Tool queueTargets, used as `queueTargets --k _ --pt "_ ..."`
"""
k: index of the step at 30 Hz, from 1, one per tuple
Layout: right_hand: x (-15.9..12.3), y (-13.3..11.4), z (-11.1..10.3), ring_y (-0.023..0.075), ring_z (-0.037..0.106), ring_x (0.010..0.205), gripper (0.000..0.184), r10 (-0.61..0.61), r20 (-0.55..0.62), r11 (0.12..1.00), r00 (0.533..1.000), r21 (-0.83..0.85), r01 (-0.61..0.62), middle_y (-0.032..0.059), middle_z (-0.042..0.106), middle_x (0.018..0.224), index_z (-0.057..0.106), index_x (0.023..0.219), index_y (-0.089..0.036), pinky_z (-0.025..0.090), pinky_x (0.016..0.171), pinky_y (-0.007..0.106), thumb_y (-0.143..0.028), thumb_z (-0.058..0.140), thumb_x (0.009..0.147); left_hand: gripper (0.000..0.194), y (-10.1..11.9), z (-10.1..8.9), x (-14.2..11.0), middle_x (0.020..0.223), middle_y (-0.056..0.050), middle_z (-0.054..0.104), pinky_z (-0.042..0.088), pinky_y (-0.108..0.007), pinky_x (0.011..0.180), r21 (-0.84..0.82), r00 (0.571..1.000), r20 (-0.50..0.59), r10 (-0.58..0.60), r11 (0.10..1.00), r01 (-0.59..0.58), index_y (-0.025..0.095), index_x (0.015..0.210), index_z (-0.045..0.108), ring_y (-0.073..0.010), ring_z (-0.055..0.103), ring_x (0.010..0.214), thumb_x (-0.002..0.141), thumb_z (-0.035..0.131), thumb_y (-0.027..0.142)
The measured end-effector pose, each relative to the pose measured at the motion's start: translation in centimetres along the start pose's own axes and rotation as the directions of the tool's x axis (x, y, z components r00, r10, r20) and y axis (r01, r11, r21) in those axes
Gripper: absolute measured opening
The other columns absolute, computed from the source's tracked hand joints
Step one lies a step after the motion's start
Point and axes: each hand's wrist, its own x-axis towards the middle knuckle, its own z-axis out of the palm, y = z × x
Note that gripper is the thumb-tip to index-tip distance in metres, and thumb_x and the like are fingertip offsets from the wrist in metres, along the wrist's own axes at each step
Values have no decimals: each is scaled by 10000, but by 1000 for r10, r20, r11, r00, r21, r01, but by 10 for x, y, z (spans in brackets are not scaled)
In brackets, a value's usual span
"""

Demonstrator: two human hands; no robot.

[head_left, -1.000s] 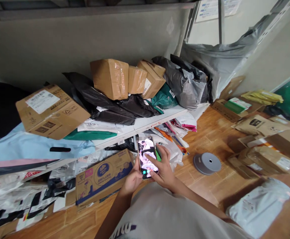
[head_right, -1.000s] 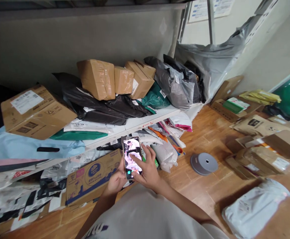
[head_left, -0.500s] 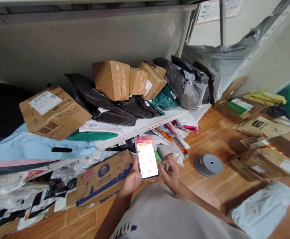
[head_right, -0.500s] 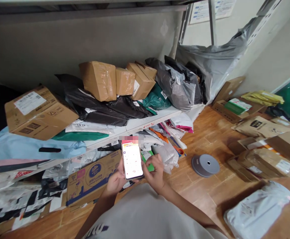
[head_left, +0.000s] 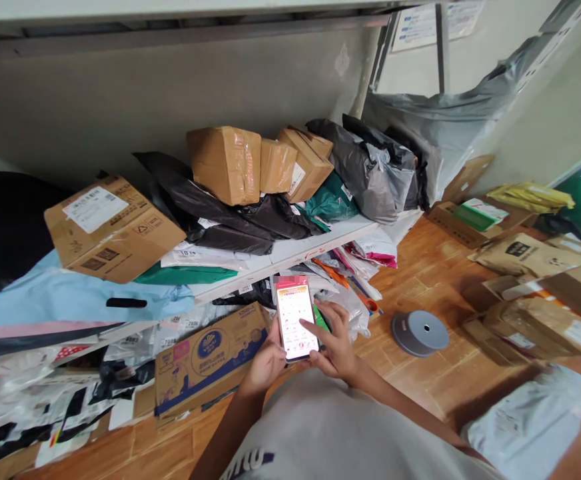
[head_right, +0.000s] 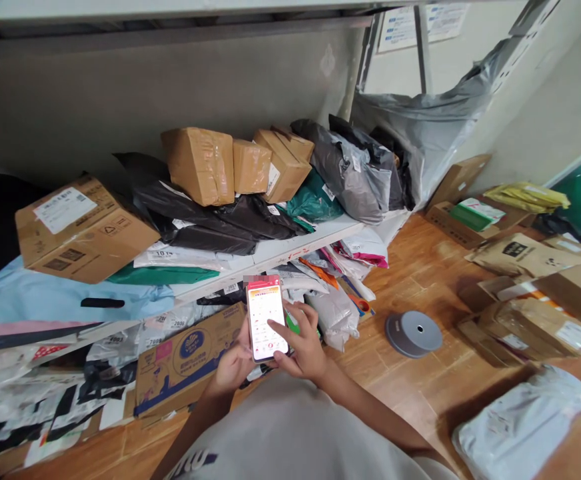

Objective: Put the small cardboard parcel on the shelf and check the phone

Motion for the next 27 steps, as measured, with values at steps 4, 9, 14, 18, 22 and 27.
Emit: queueTargets --k 4,9,14,18,22,27 --pt "-5 6 4 368 348 1226 598 -87 25 995 996 -43 88 -17 268 1546 453 1428 -424 224 1099 624 -465 568 842 995 0 -2 -1 1426 4 511 364 -471 1104 -9 1000 -13 6 1000 -6 306 1543 248 -339 359 1386 596 485 112" --pt "14 -4 0 398 264 1327 569 102 46 994 994 -51 -99 0 155 1596 404 1469 -379 181 1094 651 -458 437 906 1012 5 -1 -5 1451 3 478 468 -496 990 43 997 -13 -78 996 79 385 1541 183 -359 467 1288 617 500 125" --pt "20 -9 1 396 277 1319 573 57 45 998 997 -27 -56 17 176 1588 434 1454 -365 171 1101 640 -521 422 902 969 1 -4 -4 1417 -5 513 477 -436 977 34 999 4 -41 999 40 333 1531 255 -338 463 1293 614 472 110" --pt "14 -10 4 381 313 1286 506 -10 50 1000 999 -18 11 28 224 1569 536 1372 -359 177 1086 653 -518 440 902 941 -4 -6 -3 1431 -5 507 325 -402 1129 10 997 48 60 998 -60 276 1514 319 -273 363 1388 602 455 92" --pt "8 -8 4 361 354 1246 500 -69 -42 998 997 -14 68 69 318 1502 549 1362 -330 177 1075 673 -520 374 935 921 -5 -5 -4 1425 -20 514 275 -417 1157 -19 996 66 64 998 -63 251 1514 309 -263 332 1410 617 448 94" --pt "10 -9 3 360 337 1255 457 -90 24 996 996 -18 90 54 291 1528 616 1282 -351 168 1079 670 -548 383 942 925 -4 -6 -8 1422 -26 515 331 -433 1125 -15 995 74 70 997 -69 245 1514 311 -286 341 1398 613 458 98"
